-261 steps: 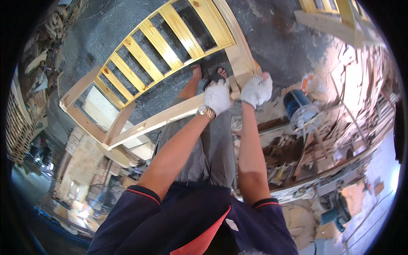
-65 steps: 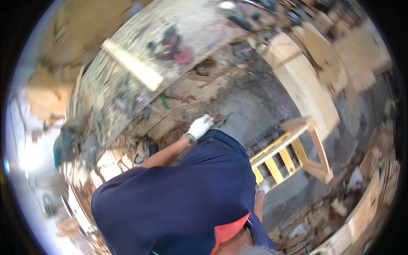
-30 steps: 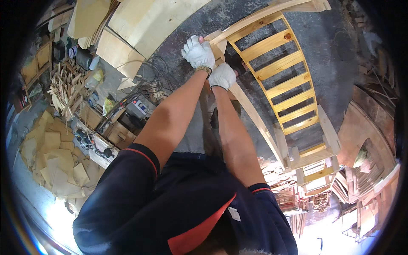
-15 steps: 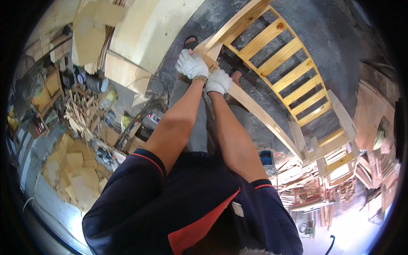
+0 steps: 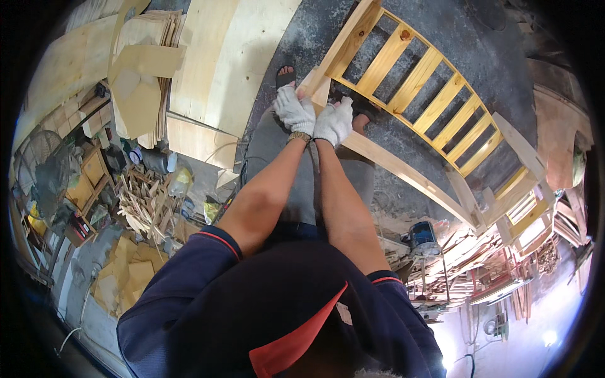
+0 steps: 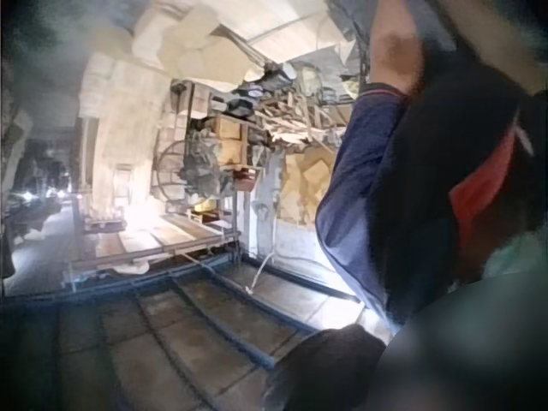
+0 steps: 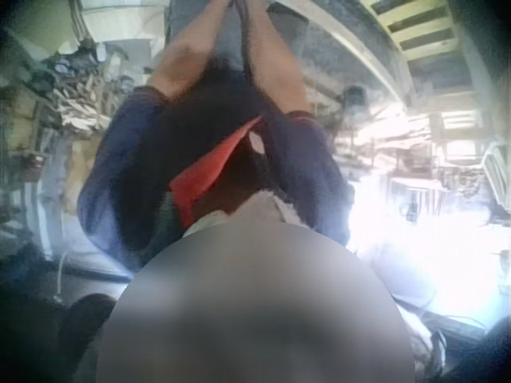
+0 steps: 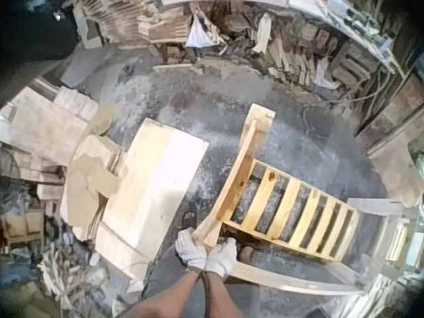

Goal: The person assembles a wooden chair frame by driving screws into joints with a cordless drill, then fits and secures a slatted seat panel into the frame. The person repositions the frame and aligns the seat before fastening it.

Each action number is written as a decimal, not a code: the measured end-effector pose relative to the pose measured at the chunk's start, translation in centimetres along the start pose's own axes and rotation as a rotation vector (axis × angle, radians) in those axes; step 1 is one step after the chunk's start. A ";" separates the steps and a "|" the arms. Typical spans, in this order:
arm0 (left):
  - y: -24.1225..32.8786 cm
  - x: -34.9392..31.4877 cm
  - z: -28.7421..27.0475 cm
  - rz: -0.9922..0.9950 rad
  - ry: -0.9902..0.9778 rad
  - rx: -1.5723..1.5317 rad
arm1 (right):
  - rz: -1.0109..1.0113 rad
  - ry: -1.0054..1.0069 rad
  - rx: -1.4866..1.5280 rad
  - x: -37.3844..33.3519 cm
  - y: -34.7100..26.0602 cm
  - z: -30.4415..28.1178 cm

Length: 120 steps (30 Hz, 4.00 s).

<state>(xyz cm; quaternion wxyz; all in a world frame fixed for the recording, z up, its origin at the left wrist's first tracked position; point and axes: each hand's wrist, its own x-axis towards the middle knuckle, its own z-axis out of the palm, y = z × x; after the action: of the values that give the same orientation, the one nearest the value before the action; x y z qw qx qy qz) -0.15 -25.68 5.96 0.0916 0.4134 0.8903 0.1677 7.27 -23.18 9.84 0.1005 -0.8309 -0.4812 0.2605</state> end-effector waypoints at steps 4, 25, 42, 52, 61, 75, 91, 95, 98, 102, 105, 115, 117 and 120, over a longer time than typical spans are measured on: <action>0.0 1.1 -0.1 0.192 -0.081 -0.083 | 0.167 -0.240 -0.052 -0.1 -0.5 -0.3; -0.1 0.9 0.3 0.246 -0.079 0.076 | 0.258 -0.217 -0.091 -0.2 0.4 0.6; -1.3 1.2 -2.3 -0.255 -0.263 -0.179 | 0.184 0.157 0.410 2.2 7.6 -1.4; -0.7 0.7 -0.7 -0.190 -0.189 0.040 | -0.109 0.127 0.162 0.7 1.9 1.5; -1.8 0.0 0.9 -0.252 -0.202 0.047 | 0.039 -0.192 -0.028 0.4 -0.6 1.6; -1.7 0.3 1.1 -0.314 -0.329 0.152 | 0.118 -0.259 -0.110 0.3 -0.2 2.8; 0.3 1.4 -0.7 0.572 -0.050 0.133 | -0.321 0.226 0.363 0.3 7.1 -4.7; 0.6 1.5 -0.9 0.561 -0.127 0.097 | -0.300 0.456 0.815 1.5 6.3 -4.4; 1.0 1.8 -0.8 0.523 -0.152 0.059 | -0.208 0.349 0.181 2.1 5.0 -2.3; 1.3 2.0 -0.9 0.534 -0.172 0.051 | -0.366 0.429 -0.227 2.7 3.5 -2.1; 1.3 1.9 -0.7 0.581 -0.128 0.095 | -0.415 0.569 0.736 3.0 3.9 -3.7; 0.9 2.2 0.9 0.560 -0.134 0.076 | -0.310 0.493 -0.307 2.0 5.3 0.7; 0.7 2.0 1.2 0.545 -0.080 0.033 | -0.120 0.452 0.442 1.0 5.3 -0.6; 0.3 2.0 1.5 0.511 0.044 -0.119 | 0.293 0.575 1.592 -1.3 5.3 -2.9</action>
<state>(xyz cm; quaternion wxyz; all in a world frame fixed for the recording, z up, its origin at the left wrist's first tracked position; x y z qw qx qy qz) -0.76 -23.65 4.66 0.0510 0.6148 0.7475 0.2464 12.24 -26.80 10.57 0.7372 -0.6003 0.0013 0.3102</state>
